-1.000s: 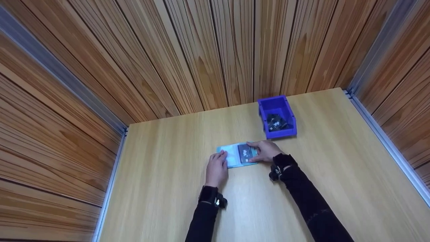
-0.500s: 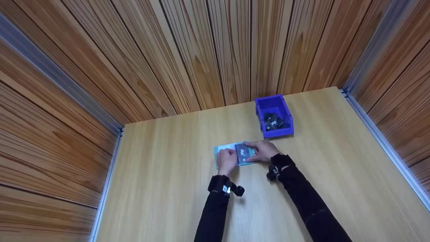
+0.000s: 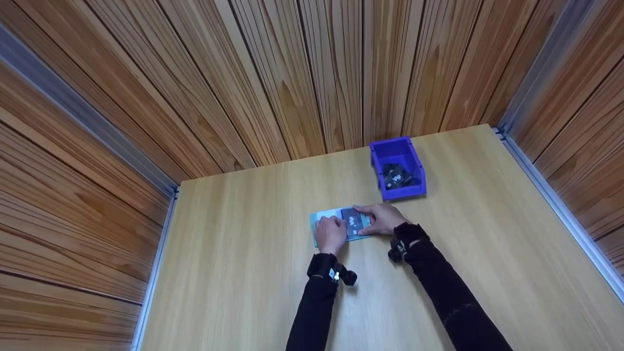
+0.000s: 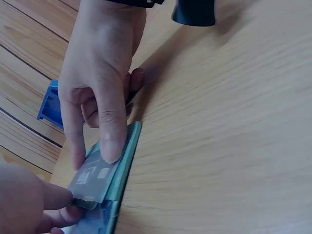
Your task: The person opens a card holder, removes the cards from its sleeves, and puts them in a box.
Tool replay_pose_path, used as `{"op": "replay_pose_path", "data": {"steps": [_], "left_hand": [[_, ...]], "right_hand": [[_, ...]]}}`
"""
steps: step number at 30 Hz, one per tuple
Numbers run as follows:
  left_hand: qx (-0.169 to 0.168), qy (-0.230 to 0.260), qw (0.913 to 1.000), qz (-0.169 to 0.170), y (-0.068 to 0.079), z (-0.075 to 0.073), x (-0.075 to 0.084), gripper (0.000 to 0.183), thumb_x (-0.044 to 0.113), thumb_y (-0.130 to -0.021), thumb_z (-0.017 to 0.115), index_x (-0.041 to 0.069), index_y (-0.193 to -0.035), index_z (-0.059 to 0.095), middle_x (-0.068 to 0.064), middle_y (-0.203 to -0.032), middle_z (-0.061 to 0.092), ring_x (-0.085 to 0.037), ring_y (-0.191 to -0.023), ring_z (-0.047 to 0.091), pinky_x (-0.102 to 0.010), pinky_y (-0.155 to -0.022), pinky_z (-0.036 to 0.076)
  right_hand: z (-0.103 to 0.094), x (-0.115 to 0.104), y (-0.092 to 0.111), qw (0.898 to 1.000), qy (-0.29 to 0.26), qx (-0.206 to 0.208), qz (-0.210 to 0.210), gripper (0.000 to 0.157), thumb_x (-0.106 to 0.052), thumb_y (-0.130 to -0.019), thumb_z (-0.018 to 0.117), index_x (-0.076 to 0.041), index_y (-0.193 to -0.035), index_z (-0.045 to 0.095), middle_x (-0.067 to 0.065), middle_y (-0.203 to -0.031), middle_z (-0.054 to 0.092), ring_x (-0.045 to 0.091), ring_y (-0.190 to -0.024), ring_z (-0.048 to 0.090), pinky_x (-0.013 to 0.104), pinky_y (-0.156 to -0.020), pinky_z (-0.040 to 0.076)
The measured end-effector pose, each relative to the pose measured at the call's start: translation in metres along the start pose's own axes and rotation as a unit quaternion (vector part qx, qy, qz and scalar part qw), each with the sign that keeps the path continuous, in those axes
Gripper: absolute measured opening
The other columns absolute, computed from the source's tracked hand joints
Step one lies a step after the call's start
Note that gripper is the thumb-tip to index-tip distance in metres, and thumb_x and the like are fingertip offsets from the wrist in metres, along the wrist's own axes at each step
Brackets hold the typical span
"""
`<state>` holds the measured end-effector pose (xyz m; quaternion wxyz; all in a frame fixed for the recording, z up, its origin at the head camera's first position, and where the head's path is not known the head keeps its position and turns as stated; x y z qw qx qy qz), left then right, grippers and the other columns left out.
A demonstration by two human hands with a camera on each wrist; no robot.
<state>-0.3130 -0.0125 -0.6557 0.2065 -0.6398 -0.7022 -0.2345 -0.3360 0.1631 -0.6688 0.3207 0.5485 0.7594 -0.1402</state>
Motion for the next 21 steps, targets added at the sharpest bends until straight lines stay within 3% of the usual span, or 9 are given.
{"op": "replay_pose_path", "data": {"steps": [4,11,15,21], "left_hand": [[0.015,-0.001,0.9997,0.017,0.002,0.0,-0.003,0.021,0.027,-0.1,0.068,0.009,-0.095,0.077,-0.006,-0.093,0.066,-0.026,-0.092,0.056,-0.039,-0.085,0.046],[-0.004,0.018,0.9994,0.029,0.002,-0.001,-0.008,0.02,0.024,-0.104,0.061,0.007,-0.099,0.072,-0.007,-0.097,0.065,-0.025,-0.095,0.054,-0.039,-0.088,0.045],[-0.001,0.038,0.9986,0.038,0.003,-0.009,-0.013,0.019,0.02,-0.105,0.059,0.006,-0.095,0.068,-0.007,-0.092,0.062,-0.024,-0.091,0.054,-0.037,-0.083,0.045],[0.018,0.059,0.9978,0.024,0.002,-0.034,-0.026,0.018,0.017,-0.105,0.057,0.006,-0.094,0.065,-0.006,-0.09,0.059,-0.023,-0.089,0.054,-0.036,-0.079,0.045]], "right_hand": [[0.001,0.0,0.0,1.0,-0.002,-0.001,0.0,0.084,-0.044,-0.077,0.09,-0.023,-0.15,0.055,-0.006,-0.068,0.053,0.01,-0.062,0.048,0.026,-0.058,0.037],[0.002,-0.003,0.0,1.0,0.007,0.0,-0.007,0.084,-0.043,-0.076,0.09,-0.023,-0.15,0.055,-0.006,-0.068,0.053,0.009,-0.062,0.047,0.025,-0.059,0.037],[0.003,-0.005,0.0,1.0,0.017,0.002,-0.022,0.084,-0.042,-0.076,0.09,-0.021,-0.149,0.056,-0.006,-0.067,0.054,0.008,-0.061,0.047,0.025,-0.059,0.038],[0.001,-0.001,0.001,1.0,-0.007,-0.009,0.005,0.086,-0.039,-0.075,0.092,-0.023,-0.15,0.054,-0.006,-0.068,0.046,0.011,-0.061,0.042,0.027,-0.059,0.036]]}}
Point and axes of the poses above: each hand's wrist, its own y-axis away from the middle knuckle, its own z-axis out of the palm, x = y × z, the point moved 6 cm from there along -y, towards the middle knuckle
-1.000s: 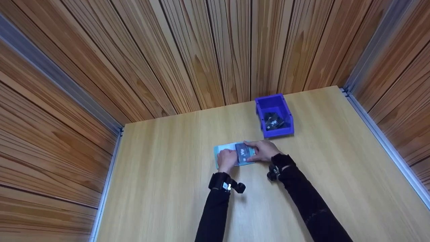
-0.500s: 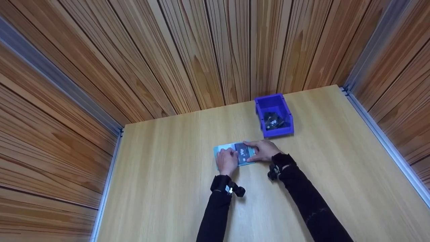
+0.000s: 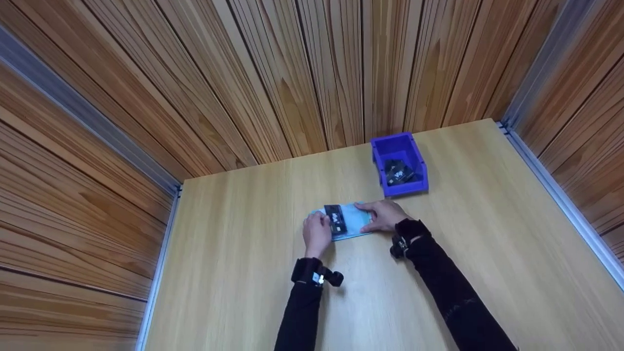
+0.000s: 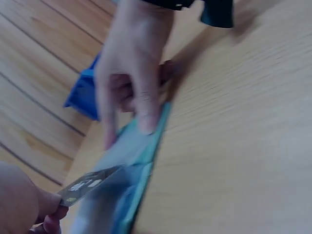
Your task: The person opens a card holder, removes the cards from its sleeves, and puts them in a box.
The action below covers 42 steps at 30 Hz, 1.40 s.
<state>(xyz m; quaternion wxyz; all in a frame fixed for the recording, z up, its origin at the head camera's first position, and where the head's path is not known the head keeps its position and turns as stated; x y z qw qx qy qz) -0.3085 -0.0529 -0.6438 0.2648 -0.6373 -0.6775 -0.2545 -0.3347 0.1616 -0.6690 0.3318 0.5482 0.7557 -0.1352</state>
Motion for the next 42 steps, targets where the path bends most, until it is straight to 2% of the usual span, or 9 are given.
{"op": "replay_pose_path", "data": {"steps": [6,17,22,25,28,32,35,38,42], "left_hand": [[-0.002,0.025,0.9994,-0.024,-0.001,-0.018,-0.011,0.017,0.016,-0.107,0.055,0.005,-0.102,0.066,-0.009,-0.098,0.061,-0.025,-0.095,0.055,-0.039,-0.084,0.045],[0.012,0.04,0.9991,0.002,0.003,-0.022,-0.014,0.013,0.013,-0.104,0.059,0.004,-0.097,0.066,-0.01,-0.095,0.062,-0.026,-0.093,0.056,-0.04,-0.084,0.045],[-0.001,0.085,0.9963,-0.007,0.004,-0.023,-0.01,0.014,0.013,-0.105,0.056,0.005,-0.097,0.064,-0.007,-0.094,0.058,-0.023,-0.093,0.052,-0.035,-0.082,0.043],[-0.004,0.124,0.9922,-0.005,0.005,-0.025,-0.004,0.015,0.011,-0.106,0.056,0.005,-0.094,0.062,-0.004,-0.09,0.051,-0.021,-0.091,0.048,-0.032,-0.079,0.039],[0.002,0.163,0.9865,0.011,0.007,-0.027,0.005,0.016,0.01,-0.105,0.056,0.005,-0.09,0.06,-0.001,-0.088,0.048,-0.019,-0.089,0.046,-0.03,-0.078,0.037],[0.002,0.215,0.9764,0.025,0.008,-0.025,0.017,0.018,0.01,-0.105,0.057,0.006,-0.087,0.058,0.0,-0.087,0.046,-0.017,-0.088,0.045,-0.029,-0.079,0.036],[-0.004,0.237,0.971,0.03,0.009,-0.021,0.022,0.016,0.009,-0.104,0.057,0.005,-0.088,0.06,0.0,-0.088,0.048,-0.017,-0.089,0.045,-0.029,-0.08,0.036],[-0.006,0.24,0.9704,0.03,0.01,-0.017,0.025,0.015,0.009,-0.104,0.058,0.005,-0.089,0.06,0.0,-0.09,0.049,-0.017,-0.09,0.046,-0.029,-0.081,0.036],[-0.008,0.236,0.9713,0.026,0.01,-0.014,0.026,0.016,0.009,-0.104,0.057,0.005,-0.089,0.06,-0.001,-0.089,0.048,-0.017,-0.089,0.045,-0.029,-0.079,0.036]], "right_hand": [[-0.002,0.002,0.001,1.0,0.0,-0.006,0.006,0.088,-0.042,-0.075,0.091,-0.025,-0.152,0.052,-0.007,-0.067,0.045,0.011,-0.06,0.042,0.028,-0.061,0.036],[-0.002,-0.002,0.0,1.0,0.018,-0.01,-0.005,0.088,-0.043,-0.077,0.09,-0.023,-0.153,0.051,-0.007,-0.066,0.048,0.011,-0.061,0.044,0.029,-0.063,0.038],[-0.005,-0.004,0.002,1.0,-0.002,-0.001,-0.002,0.084,-0.039,-0.081,0.089,-0.02,-0.154,0.051,-0.006,-0.073,0.05,0.011,-0.066,0.045,0.028,-0.065,0.038],[-0.012,-0.011,0.003,0.999,-0.029,0.034,-0.011,0.068,-0.033,-0.091,0.08,-0.014,-0.151,0.054,-0.005,-0.078,0.054,0.01,-0.069,0.047,0.027,-0.068,0.039],[-0.017,-0.025,0.003,0.994,-0.086,0.061,-0.02,0.047,-0.027,-0.104,0.064,-0.006,-0.146,0.059,0.005,-0.08,0.065,0.012,-0.066,0.054,0.026,-0.064,0.044],[-0.013,-0.046,0.004,0.977,-0.205,0.048,-0.023,0.038,-0.026,-0.112,0.047,0.003,-0.128,0.065,0.022,-0.08,0.071,0.017,-0.053,0.059,0.034,-0.052,0.053],[-0.007,-0.058,0.005,0.964,-0.262,0.036,-0.021,0.031,-0.025,-0.112,0.046,0.002,-0.109,0.063,0.023,-0.075,0.069,0.016,-0.048,0.059,0.039,-0.05,0.056],[-0.003,-0.064,0.006,0.957,-0.286,0.047,-0.016,0.023,-0.02,-0.11,0.051,-0.001,-0.098,0.057,0.022,-0.071,0.069,0.012,-0.047,0.059,0.035,-0.048,0.056],[-0.001,-0.064,0.006,0.95,-0.305,0.067,-0.005,0.018,-0.016,-0.108,0.055,-0.003,-0.095,0.055,0.016,-0.066,0.069,0.01,-0.046,0.059,0.026,-0.044,0.052]]}}
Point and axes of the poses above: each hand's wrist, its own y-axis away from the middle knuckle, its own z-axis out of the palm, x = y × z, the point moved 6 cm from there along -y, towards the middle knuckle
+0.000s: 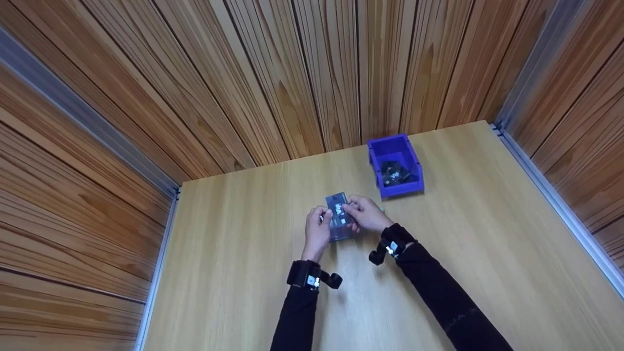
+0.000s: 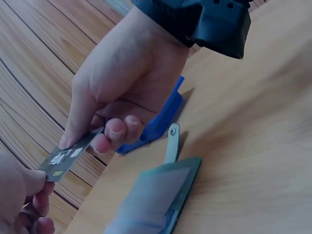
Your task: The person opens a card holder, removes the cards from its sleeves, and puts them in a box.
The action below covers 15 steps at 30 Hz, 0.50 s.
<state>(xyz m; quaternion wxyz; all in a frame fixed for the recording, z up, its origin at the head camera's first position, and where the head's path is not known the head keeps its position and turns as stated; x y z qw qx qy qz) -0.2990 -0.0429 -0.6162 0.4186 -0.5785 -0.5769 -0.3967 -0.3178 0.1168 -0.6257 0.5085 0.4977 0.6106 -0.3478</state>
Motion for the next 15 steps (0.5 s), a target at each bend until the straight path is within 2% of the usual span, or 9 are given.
{"op": "replay_pose_path", "data": {"steps": [3,7,11,15], "left_hand": [[-0.004,-0.011,0.9999,0.001,0.0,0.0,-0.003,0.017,0.011,-0.104,0.058,0.005,-0.089,0.061,-0.001,-0.088,0.049,-0.017,-0.088,0.046,-0.029,-0.078,0.036],[0.001,-0.091,0.9948,0.046,0.001,-0.002,-0.007,0.015,0.015,-0.104,0.058,0.005,-0.096,0.065,-0.005,-0.094,0.058,-0.021,-0.092,0.054,-0.034,-0.082,0.044],[0.008,-0.2,0.9757,0.089,0.005,-0.004,-0.019,0.017,0.012,-0.1,0.064,0.004,-0.113,0.068,-0.011,-0.112,0.067,-0.03,-0.108,0.061,-0.044,-0.094,0.049],[-0.017,-0.277,0.957,0.083,0.01,-0.004,-0.036,0.034,0.011,-0.096,0.069,0.004,-0.13,0.065,-0.013,-0.13,0.065,-0.033,-0.123,0.059,-0.048,-0.104,0.048]], "right_hand": [[0.0,0.002,-0.001,1.0,-0.009,0.0,-0.001,0.018,-0.016,-0.108,0.055,-0.002,-0.096,0.055,0.005,-0.061,0.066,0.009,-0.046,0.059,0.025,-0.044,0.051],[-0.01,0.0,-0.002,1.0,-0.017,0.008,0.0,0.019,-0.017,-0.108,0.056,0.0,-0.1,0.057,-0.002,-0.061,0.064,0.008,-0.048,0.06,0.026,-0.047,0.053],[-0.038,-0.009,-0.005,0.998,-0.026,0.053,0.011,0.019,-0.02,-0.107,0.057,-0.001,-0.108,0.059,0.002,-0.069,0.066,0.012,-0.051,0.062,0.03,-0.051,0.057],[-0.082,-0.022,-0.009,0.991,-0.012,0.136,0.003,0.019,-0.02,-0.107,0.057,-0.001,-0.108,0.058,0.015,-0.087,0.072,0.015,-0.053,0.065,0.037,-0.055,0.061]]}}
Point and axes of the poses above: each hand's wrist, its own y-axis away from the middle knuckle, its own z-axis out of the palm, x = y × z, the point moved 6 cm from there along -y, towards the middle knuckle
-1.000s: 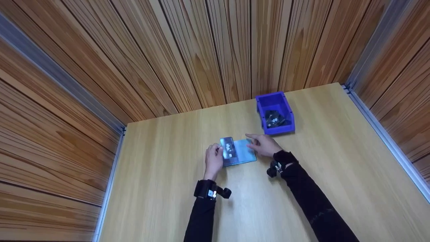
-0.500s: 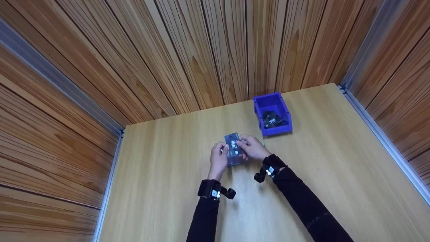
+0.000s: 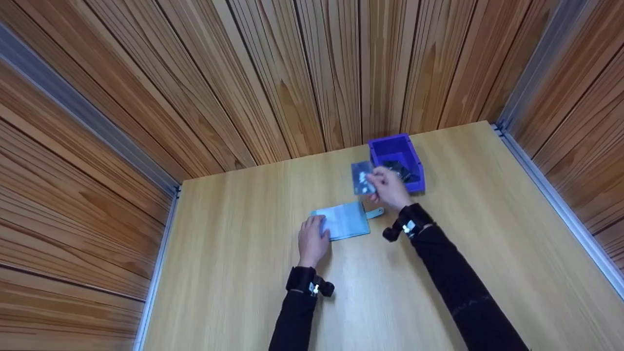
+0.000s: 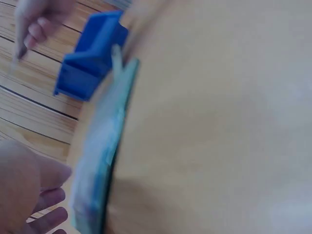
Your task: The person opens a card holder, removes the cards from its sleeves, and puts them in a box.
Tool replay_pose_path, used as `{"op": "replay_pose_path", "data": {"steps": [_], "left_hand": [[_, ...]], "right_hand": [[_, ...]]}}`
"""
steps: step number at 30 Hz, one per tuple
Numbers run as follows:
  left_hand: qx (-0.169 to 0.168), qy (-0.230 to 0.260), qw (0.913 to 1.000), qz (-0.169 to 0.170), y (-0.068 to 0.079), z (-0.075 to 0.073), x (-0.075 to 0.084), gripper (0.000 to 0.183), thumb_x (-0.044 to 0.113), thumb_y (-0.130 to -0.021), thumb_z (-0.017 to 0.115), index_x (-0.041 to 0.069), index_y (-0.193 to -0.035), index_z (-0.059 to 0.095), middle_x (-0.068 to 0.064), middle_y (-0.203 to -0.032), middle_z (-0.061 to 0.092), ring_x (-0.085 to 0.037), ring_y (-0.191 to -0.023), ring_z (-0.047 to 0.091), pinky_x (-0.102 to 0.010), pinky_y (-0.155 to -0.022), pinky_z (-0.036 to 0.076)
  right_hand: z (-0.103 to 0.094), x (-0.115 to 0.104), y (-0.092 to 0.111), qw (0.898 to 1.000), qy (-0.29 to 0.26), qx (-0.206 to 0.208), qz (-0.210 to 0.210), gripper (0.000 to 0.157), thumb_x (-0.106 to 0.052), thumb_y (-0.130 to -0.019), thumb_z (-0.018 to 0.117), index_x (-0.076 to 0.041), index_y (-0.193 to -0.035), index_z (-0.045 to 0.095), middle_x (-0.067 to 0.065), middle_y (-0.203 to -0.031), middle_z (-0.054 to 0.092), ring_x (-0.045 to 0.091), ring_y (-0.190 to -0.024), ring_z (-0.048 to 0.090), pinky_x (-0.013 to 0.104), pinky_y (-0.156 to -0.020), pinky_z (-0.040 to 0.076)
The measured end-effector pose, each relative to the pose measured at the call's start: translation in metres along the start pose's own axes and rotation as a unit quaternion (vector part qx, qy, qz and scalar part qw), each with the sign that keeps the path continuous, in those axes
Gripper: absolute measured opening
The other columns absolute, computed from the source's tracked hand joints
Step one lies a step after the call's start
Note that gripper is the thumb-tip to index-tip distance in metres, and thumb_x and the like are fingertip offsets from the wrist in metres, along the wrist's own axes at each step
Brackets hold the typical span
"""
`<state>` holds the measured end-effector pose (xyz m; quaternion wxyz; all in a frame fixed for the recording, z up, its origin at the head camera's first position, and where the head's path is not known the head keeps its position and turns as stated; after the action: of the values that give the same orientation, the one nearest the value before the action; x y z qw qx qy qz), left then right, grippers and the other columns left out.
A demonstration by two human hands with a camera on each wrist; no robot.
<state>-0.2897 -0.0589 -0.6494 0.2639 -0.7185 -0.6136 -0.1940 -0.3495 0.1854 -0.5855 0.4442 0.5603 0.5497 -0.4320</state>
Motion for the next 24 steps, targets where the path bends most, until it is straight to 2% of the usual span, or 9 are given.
{"op": "replay_pose_path", "data": {"steps": [3,6,9,12,13,16,24], "left_hand": [[-0.018,-0.028,0.9994,-0.004,0.003,0.004,-0.007,0.038,0.012,-0.098,0.069,0.005,-0.135,0.063,-0.014,-0.137,0.063,-0.034,-0.13,0.057,-0.048,-0.109,0.048],[-0.027,-0.033,0.999,-0.011,0.005,0.006,-0.01,0.04,0.013,-0.1,0.066,0.006,-0.139,0.062,-0.014,-0.142,0.061,-0.033,-0.135,0.054,-0.047,-0.112,0.046],[-0.04,-0.034,0.9983,-0.026,0.007,0.008,-0.012,0.042,0.016,-0.103,0.062,0.008,-0.144,0.059,-0.013,-0.148,0.057,-0.031,-0.14,0.05,-0.046,-0.115,0.044],[-0.056,-0.04,0.9967,-0.042,0.008,0.011,-0.013,0.045,0.02,-0.106,0.059,0.012,-0.15,0.055,-0.009,-0.155,0.052,-0.029,-0.145,0.046,-0.045,-0.119,0.041],[-0.058,-0.042,0.9964,-0.044,0.008,0.012,-0.013,0.045,0.021,-0.106,0.058,0.013,-0.15,0.054,-0.008,-0.157,0.051,-0.028,-0.146,0.045,-0.044,-0.119,0.04],[-0.059,-0.044,0.9964,-0.043,0.009,0.013,-0.014,0.045,0.022,-0.107,0.057,0.014,-0.151,0.053,-0.006,-0.158,0.051,-0.027,-0.147,0.044,-0.043,-0.12,0.039],[-0.048,-0.048,0.9974,-0.025,0.011,0.012,-0.013,0.044,0.022,-0.106,0.059,0.014,-0.149,0.056,-0.005,-0.155,0.054,-0.027,-0.144,0.047,-0.043,-0.118,0.042]], "right_hand": [[-0.032,-0.007,-0.013,0.997,0.015,0.069,-0.018,0.022,-0.02,-0.107,0.057,0.002,-0.108,0.057,0.026,-0.1,0.074,0.01,-0.05,0.064,0.035,-0.054,0.061],[-0.062,-0.009,-0.023,0.989,0.034,0.142,-0.031,0.028,-0.02,-0.107,0.058,0.007,-0.11,0.06,0.031,-0.105,0.074,0.005,-0.047,0.061,0.028,-0.052,0.058],[-0.088,-0.004,-0.028,0.973,0.088,0.214,-0.024,0.032,-0.023,-0.106,0.06,0.008,-0.112,0.067,0.027,-0.108,0.075,0.007,-0.061,0.064,0.023,-0.062,0.054],[-0.101,0.006,-0.029,0.955,0.148,0.257,-0.004,0.033,-0.023,-0.105,0.061,0.008,-0.111,0.071,0.025,-0.11,0.076,0.023,-0.084,0.07,0.031,-0.079,0.051],[-0.102,0.011,-0.029,0.953,0.156,0.259,0.007,0.034,-0.023,-0.105,0.061,0.008,-0.112,0.071,0.025,-0.111,0.075,0.029,-0.091,0.07,0.036,-0.084,0.051],[-0.099,0.028,-0.03,0.951,0.177,0.251,0.028,0.034,-0.023,-0.104,0.061,0.008,-0.11,0.072,0.027,-0.111,0.075,0.039,-0.101,0.07,0.048,-0.091,0.051],[-0.081,0.056,-0.031,0.941,0.245,0.222,0.072,0.035,-0.029,-0.104,0.062,0.005,-0.107,0.074,0.024,-0.108,0.076,0.043,-0.101,0.07,0.056,-0.092,0.052]]}}
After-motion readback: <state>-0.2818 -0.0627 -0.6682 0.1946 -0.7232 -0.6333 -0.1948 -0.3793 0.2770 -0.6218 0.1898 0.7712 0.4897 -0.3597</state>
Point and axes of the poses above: each hand's wrist, its own y-axis away from the middle knuckle, its own z-axis out of the palm, x = y × z, the point moved 6 cm from there along -y, towards the middle knuckle
